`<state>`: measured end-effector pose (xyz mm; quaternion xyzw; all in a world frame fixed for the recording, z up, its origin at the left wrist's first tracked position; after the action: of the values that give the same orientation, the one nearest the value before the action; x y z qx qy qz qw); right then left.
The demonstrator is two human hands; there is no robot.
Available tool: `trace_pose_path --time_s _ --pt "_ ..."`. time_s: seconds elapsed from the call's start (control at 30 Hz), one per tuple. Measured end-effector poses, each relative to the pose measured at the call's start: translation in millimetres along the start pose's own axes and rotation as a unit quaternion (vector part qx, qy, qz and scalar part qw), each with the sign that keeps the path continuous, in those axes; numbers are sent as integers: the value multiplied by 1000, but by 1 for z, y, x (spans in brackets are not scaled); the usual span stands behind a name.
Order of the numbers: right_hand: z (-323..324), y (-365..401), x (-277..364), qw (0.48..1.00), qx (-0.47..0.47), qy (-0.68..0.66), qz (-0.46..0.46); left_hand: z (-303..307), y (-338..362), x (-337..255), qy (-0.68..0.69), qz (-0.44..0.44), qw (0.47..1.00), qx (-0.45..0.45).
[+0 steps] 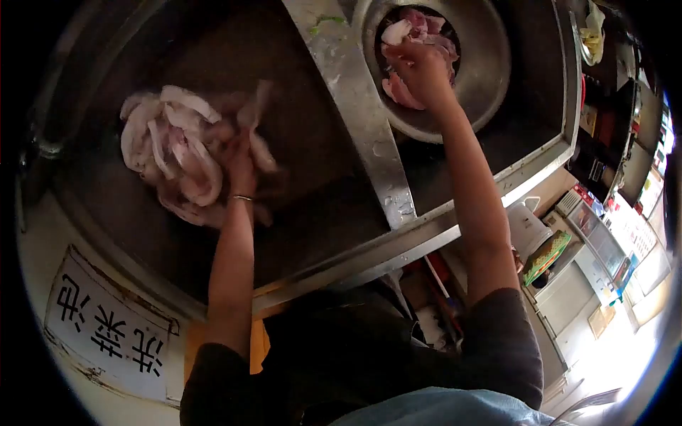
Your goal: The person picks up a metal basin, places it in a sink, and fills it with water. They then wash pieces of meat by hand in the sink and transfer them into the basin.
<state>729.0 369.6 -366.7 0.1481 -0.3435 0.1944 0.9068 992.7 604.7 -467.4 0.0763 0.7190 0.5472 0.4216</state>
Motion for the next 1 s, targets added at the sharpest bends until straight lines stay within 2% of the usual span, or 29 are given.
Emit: trace_pose_path --time_s 0.03,0.07,0.1,0.13,0.2,0.3,0.33,0.4,0.43,0.47,0.6,0.63,0.7,0.73,0.77,0.8,0.9,1.0 --pt "-13 1 -36 1000 1 -1 3 -1 -1 1 20 -5 1000 10" --pt "-27 1 -67 992 61 72 80 -3 -4 2 40 -11 999 20" --pt "-32 0 -69 970 122 143 154 0 -6 6 41 -12 999 16" --pt "-32 1 -73 970 122 140 155 4 -8 10 19 -18 999 25" --pt "-31 12 -77 959 226 169 -3 9 -8 16 -6 -18 999 28" --pt "-24 7 -90 951 283 115 -40 10 -7 22 7 -7 1000 -1" --pt "-23 7 -90 951 284 115 -40 11 -7 24 14 5 1000 10" --pt "-22 5 -86 950 287 115 39 11 -8 25 23 17 999 20" --pt "-23 5 -83 950 287 114 41 11 -8 26 26 38 999 10" --pt "-24 7 -79 953 258 141 66 12 -9 26 29 59 998 -1" --pt "-33 10 -87 955 197 191 114 -5 9 -3 6 15 1000 4" --pt "-31 13 -85 955 198 189 115 2 0 -8 140 173 975 5" --pt "-19 19 -79 989 112 93 -29 9 -6 3 269 323 907 4" --pt "-12 16 -79 989 113 92 -28 11 -10 21 120 185 975 20" --pt "-3 12 -82 993 101 29 -62 15 -14 33 -34 38 998 35" --pt "4 9 -81 991 89 -32 -95 16 -15 34 -34 38 998 35" --pt "19 13 -71 993 65 -37 -96 11 -11 30 -25 57 998 18" --pt "4 13 -94 993 74 -54 -78 -2 -1 17 -49 26 998 -7"
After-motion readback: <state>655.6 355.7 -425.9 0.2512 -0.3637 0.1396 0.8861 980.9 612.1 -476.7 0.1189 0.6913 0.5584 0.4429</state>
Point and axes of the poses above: each hand's wrist, its own y-axis away from the middle knuckle, its own z-axis out of the back of the hand, x = y × z, the point moved 1 cm from there along -y, towards the middle knuckle, and after that the axes turned 7 degrees about z, right-handed, at the moved point
